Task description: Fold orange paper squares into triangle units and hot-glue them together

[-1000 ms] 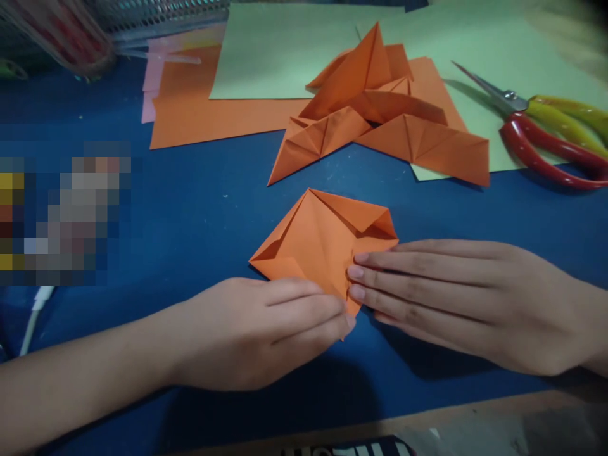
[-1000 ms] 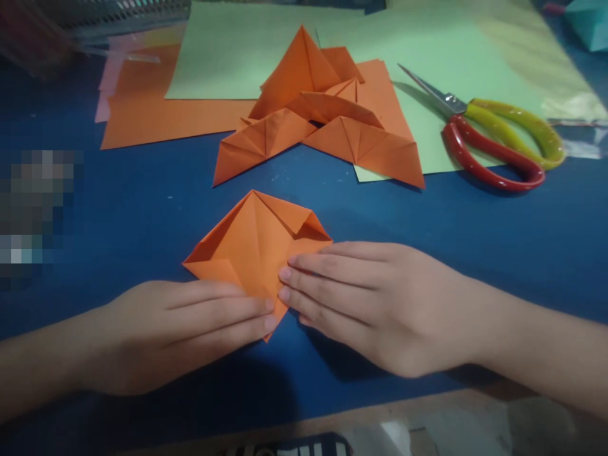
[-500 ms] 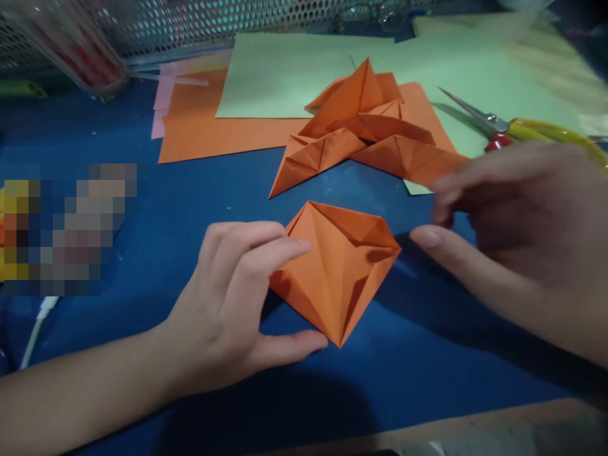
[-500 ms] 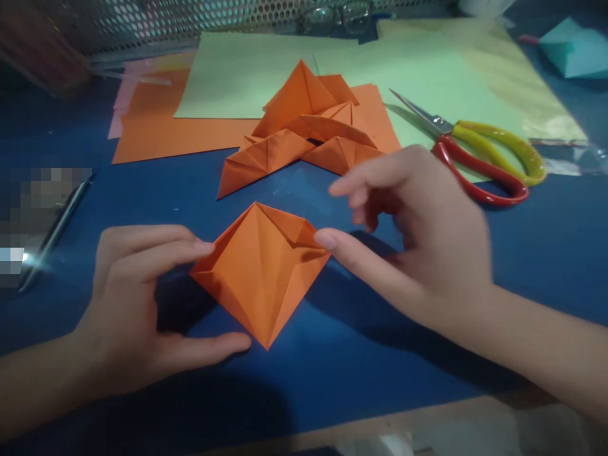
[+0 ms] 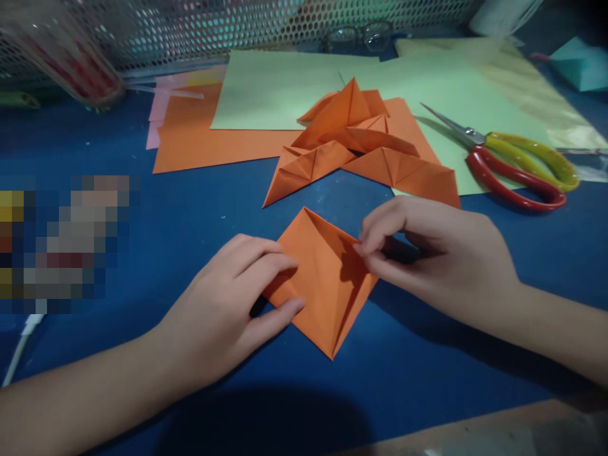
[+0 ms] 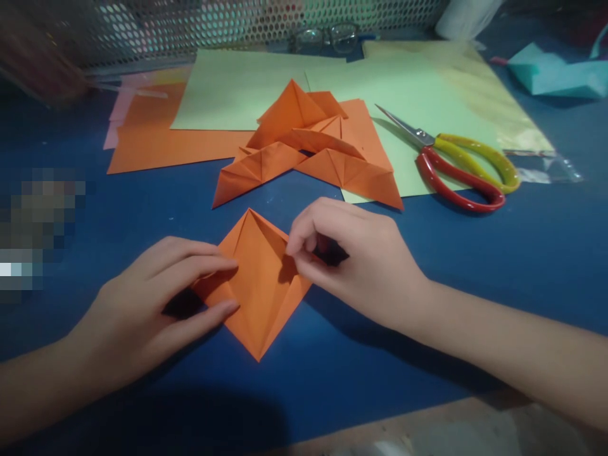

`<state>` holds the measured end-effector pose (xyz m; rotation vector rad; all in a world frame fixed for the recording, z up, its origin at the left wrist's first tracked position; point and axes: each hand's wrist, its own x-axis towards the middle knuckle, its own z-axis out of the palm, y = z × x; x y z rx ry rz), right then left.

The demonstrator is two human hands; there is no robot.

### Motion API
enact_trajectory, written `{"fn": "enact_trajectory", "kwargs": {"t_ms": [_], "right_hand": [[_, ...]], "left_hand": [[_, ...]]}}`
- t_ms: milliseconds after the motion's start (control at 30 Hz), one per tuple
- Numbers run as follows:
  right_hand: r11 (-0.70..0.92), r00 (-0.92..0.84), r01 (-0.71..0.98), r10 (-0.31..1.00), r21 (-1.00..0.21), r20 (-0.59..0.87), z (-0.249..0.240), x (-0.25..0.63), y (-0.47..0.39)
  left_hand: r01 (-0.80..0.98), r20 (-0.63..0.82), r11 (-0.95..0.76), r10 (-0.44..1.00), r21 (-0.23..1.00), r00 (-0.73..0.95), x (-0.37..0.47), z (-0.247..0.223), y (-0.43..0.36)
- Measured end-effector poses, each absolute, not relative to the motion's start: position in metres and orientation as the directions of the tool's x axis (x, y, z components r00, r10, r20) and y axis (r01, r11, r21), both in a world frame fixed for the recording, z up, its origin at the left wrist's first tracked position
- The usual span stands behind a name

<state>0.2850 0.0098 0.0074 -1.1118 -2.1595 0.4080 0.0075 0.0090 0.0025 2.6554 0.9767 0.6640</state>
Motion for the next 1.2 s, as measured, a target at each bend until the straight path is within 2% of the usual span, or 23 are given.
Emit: {"fn": "enact_trajectory", "kwargs": {"t_ms": [133,267,500,600,667,733,833,933,1067,1200], "right_hand": [[0.663,-0.464,0.584,0.746,-0.468,0.478,0.011,0.286,0.009],[0.712,-0.534,0.552,0.702,-0.434,0.472,0.013,0.287,0.012],[0.728,-0.628,0.475,0.674,-0.495,0.389,0.004,0.292,0.017],[0.677,-0.618,0.444,0.706,-0.587,0.347,0.003,0.297,0.018],[0.685,-0.649,0.384,0.677,-0.619,0.347,0.004,0.300,0.020],[0.743,-0.691,0.343,0.614,-0.574,0.382,0.006,0.302,0.022],[0.825,-0.736,0.375,0.542,-0.422,0.406,0.007,0.303,0.022],[0.852,-0.763,0.412,0.517,-0.324,0.389,0.008,0.303,0.019],[0.864,-0.805,0.380,0.484,-0.330,0.342,0.009,0.307,0.017],[0.884,-0.817,0.354,0.451,-0.304,0.361,0.010,0.311,0.020]], "left_hand": [[0.515,0.347,-0.777,0.625,0.362,0.699,0.006,0.002,0.009],[0.496,0.351,-0.784,0.615,0.374,0.706,0.007,0.003,0.009],[0.482,0.348,-0.799,0.594,0.359,0.725,0.008,0.007,0.011],[0.463,0.373,-0.832,0.551,0.305,0.746,0.009,0.008,0.011],[0.445,0.403,-0.858,0.513,0.255,0.758,0.009,0.007,0.012],[0.434,0.430,-0.877,0.479,0.206,0.765,0.008,0.007,0.013],[0.410,0.455,-0.900,0.431,0.151,0.779,0.008,0.009,0.012],[0.392,0.395,-0.908,0.418,0.148,0.818,0.006,0.015,0.011],[0.379,0.284,-0.918,0.395,0.114,0.874,0.005,0.024,0.013],[0.290,0.291,-0.954,0.298,0.070,0.909,0.006,0.028,0.021]]}}
